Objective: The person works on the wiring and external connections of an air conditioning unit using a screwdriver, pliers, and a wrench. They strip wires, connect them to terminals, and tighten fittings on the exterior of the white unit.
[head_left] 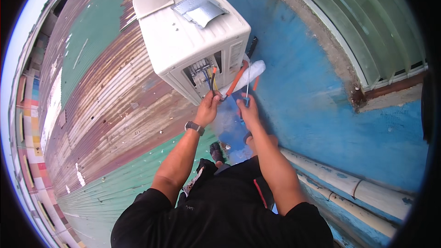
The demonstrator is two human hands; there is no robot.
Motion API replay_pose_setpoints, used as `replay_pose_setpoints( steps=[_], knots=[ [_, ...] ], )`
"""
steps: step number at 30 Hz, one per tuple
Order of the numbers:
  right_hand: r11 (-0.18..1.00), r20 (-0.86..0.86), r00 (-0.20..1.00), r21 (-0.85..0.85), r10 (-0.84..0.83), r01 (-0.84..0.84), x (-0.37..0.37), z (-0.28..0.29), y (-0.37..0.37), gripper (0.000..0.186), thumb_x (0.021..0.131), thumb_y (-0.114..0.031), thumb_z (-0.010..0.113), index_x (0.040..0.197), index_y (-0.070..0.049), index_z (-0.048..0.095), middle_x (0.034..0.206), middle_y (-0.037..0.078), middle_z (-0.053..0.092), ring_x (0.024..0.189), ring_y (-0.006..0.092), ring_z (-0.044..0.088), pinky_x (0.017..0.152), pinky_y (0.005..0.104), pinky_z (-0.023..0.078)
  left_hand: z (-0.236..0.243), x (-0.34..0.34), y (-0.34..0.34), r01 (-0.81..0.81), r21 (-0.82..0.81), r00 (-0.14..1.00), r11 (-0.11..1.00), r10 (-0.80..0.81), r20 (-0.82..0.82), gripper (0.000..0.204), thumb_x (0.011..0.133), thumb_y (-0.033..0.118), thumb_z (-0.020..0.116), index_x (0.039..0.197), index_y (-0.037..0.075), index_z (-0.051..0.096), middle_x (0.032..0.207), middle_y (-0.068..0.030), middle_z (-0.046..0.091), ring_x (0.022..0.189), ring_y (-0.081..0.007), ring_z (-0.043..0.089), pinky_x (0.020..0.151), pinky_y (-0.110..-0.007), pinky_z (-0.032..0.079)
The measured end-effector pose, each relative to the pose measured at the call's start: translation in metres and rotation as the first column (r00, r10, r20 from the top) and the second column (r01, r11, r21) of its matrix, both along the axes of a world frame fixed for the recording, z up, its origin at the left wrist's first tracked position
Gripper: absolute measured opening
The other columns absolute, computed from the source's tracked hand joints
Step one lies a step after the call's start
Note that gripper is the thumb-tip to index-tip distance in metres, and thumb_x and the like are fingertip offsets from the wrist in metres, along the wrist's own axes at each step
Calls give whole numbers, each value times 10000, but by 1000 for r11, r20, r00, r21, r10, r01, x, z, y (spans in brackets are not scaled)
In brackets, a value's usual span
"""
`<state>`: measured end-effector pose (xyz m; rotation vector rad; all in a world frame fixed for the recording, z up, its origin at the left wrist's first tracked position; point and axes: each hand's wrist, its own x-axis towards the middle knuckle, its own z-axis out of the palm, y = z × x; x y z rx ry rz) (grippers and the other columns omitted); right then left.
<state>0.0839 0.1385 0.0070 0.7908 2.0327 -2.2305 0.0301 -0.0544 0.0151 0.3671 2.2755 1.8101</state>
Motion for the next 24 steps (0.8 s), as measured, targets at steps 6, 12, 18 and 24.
replay_pose_setpoints(
  steps=[6, 12, 18, 24],
  knots=[
    [932, 122, 977, 301, 173, -203, 100, 34, 39, 512, 931, -193, 664, 1399, -76, 494, 928, 91, 662, 743, 228, 660, 699, 364, 539, -9, 1, 3, 48, 50, 996, 998, -44, -81, 406, 1086, 384, 451, 969, 27, 607, 901, -61, 631, 866, -181, 603, 854, -348, 488],
    [701, -90, 902, 663, 422, -262, 101, 200, 29, 638, 918, -89, 578, 1528, -94, 390, 1200, 195, 616, 1082, 387, 624, 941, 438, 496, -9, 2, 20, 95, 356, 988, 930, -131, 79, 464, 1091, 423, 435, 976, 21, 637, 950, -37, 667, 890, -155, 600, 920, -327, 468],
    [259, -195, 607, 966, 771, -19, -69, 287, -56, 553, 911, -79, 601, 1443, -90, 452, 1104, 169, 604, 1049, 373, 585, 890, 484, 453, -9, 7, 23, -75, 422, 973, 904, -26, 230, 452, 1091, 414, 450, 968, 28, 651, 873, -26, 645, 810, -116, 552, 834, -292, 465],
    [108, -119, 526, 993, 842, 53, -167, 267, -105, 418, 879, -116, 671, 1280, -122, 552, 1071, 117, 660, 1063, 343, 612, 921, 477, 465, 5, -4, 15, -196, 433, 976, 880, 130, 178, 414, 1085, 415, 479, 985, 48, 643, 818, 16, 565, 786, -105, 503, 765, -275, 441]
  ],
)
